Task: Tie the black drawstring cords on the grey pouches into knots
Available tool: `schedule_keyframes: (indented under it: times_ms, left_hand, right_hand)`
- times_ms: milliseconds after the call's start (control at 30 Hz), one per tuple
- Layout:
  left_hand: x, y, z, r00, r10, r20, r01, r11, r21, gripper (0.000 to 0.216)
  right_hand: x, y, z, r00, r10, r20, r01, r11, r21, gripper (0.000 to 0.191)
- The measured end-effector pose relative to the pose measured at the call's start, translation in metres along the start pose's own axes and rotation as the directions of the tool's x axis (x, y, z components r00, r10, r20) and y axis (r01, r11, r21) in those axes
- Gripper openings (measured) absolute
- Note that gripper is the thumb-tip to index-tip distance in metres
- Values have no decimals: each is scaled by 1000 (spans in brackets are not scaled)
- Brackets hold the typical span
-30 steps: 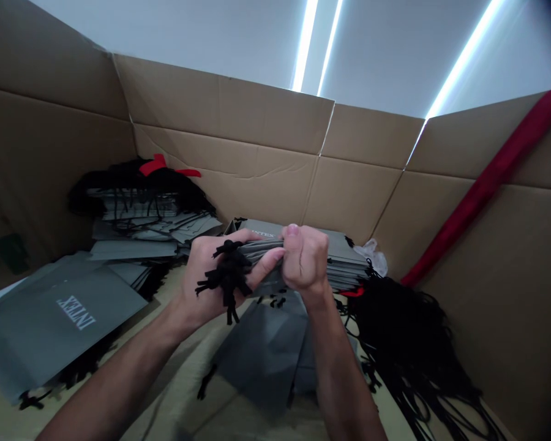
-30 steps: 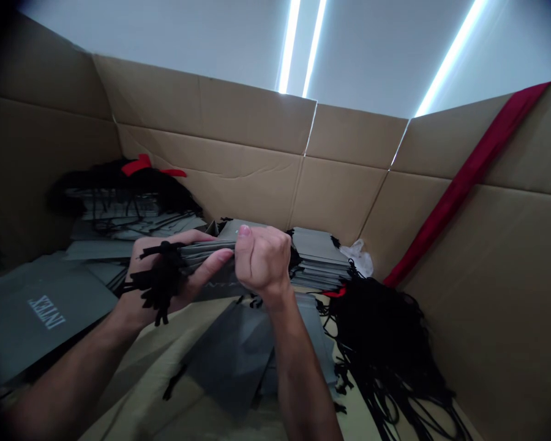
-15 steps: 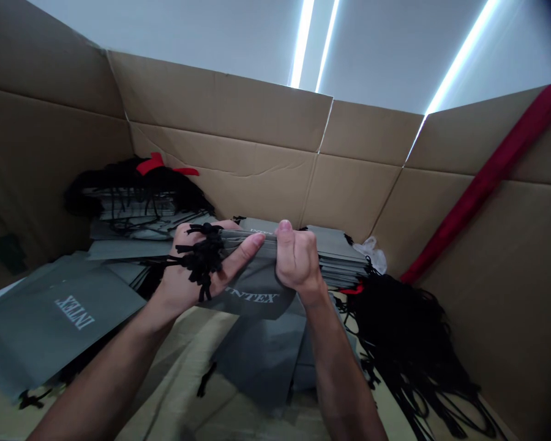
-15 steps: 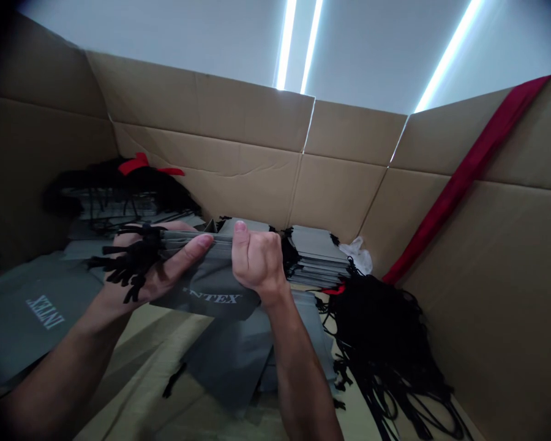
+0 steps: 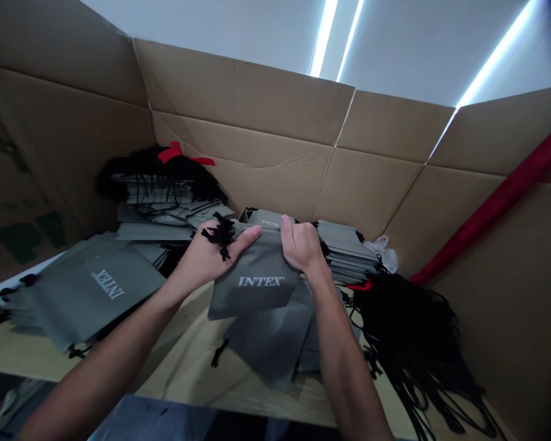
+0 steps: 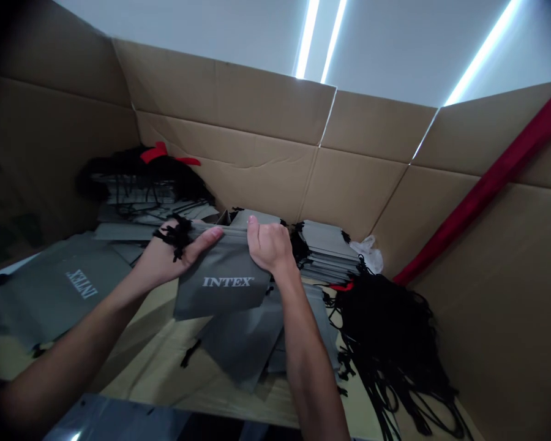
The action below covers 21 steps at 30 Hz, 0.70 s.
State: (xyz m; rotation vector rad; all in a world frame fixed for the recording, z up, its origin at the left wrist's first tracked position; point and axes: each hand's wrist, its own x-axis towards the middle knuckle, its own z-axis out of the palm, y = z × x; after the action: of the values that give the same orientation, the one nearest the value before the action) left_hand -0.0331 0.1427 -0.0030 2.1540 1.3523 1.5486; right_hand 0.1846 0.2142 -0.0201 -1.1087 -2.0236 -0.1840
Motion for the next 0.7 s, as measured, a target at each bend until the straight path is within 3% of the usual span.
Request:
schedule_keyframes:
  times_ms: [133, 233, 333, 500, 600, 700]
  left_hand:
    - [-35, -35, 3, 986, -138, -91, 138, 990, -5, 48]
    - [-59, -66, 9, 929, -276, -248, 276, 960, -35, 42]
    - [-76, -96, 19, 814, -399, -422, 402, 912, -86, 36]
    - [-100, -137, 31, 601, -586, -544, 569, 791, -223, 30]
    - [-116, -154, 36, 513, -672, -534, 626, 719, -303, 32]
    - [-131, -166, 39, 463, -724, -511, 657, 668, -350, 34]
  right_hand:
    - [15, -9, 34, 980, -81, 184, 83, 997, -3, 71]
    - [27, -25, 60, 948, -123, 293, 123, 992, 19, 64]
    - [28, -39, 70, 920, -144, 365, 146, 989, 23, 43]
    - [-5, -50, 63, 897, 31, 442, 4, 997, -78, 49]
    - [-36, -51, 62, 808, 140, 572, -81, 988, -128, 48]
    - [-65, -50, 68, 680, 97, 727, -72, 995, -66, 74]
